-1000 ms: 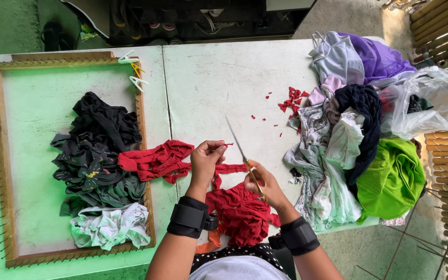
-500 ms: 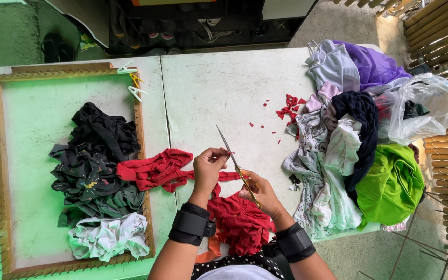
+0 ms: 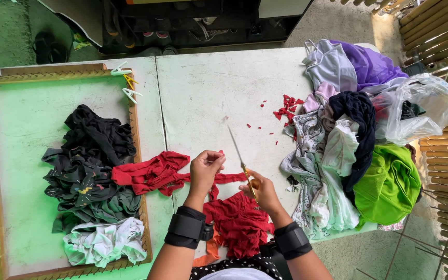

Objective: The person cuts strips of red fabric from a larger piece of fabric with handheld scissors, then aligns the edges of the cut fabric strips by hand on a table.

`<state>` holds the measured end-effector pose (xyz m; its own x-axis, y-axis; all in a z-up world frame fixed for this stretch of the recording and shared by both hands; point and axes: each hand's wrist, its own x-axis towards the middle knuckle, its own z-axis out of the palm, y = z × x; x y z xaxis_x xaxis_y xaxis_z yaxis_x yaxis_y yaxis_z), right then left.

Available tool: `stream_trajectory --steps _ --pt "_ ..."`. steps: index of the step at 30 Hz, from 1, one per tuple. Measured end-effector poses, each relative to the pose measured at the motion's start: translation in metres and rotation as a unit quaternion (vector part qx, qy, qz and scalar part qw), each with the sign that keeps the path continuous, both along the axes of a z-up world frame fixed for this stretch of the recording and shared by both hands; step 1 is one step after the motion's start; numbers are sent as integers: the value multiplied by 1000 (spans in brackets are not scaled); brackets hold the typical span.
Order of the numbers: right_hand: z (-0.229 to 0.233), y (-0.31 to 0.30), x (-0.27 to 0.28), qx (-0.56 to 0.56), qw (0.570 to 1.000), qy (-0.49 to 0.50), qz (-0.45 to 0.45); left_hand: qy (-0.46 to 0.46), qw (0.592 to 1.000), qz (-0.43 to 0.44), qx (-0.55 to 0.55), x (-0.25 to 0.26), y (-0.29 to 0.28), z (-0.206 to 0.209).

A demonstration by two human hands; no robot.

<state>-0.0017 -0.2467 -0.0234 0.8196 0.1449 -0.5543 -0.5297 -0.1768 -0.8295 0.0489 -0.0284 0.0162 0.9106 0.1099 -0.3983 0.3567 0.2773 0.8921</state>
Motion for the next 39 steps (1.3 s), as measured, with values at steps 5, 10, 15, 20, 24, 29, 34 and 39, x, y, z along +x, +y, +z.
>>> stream_trajectory --steps 5,10,15,20,24,29,34,39 --pt "-12 -24 24 -199 977 -57 57 -27 999 -18 24 -10 30 -20" --pt "-24 -53 34 -256 933 -233 104 15 998 -62 25 -18 44 -23" --pt "12 -46 41 -507 827 -151 192 -41 989 -141 26 -18 41 -18" --pt "-1 -49 34 -491 836 -153 189 -31 984 -173 42 -6 38 35" --pt "22 -42 36 -472 839 -183 202 -27 967 -223 118 0 43 55" --pt "81 30 43 -253 839 -469 107 -51 938 -317 129 -1 28 61" --pt "73 63 49 83 983 -151 55 -39 945 -295 135 3 45 72" --pt "32 38 38 -153 911 -345 164 -83 977 -28 192 -7 146 43"
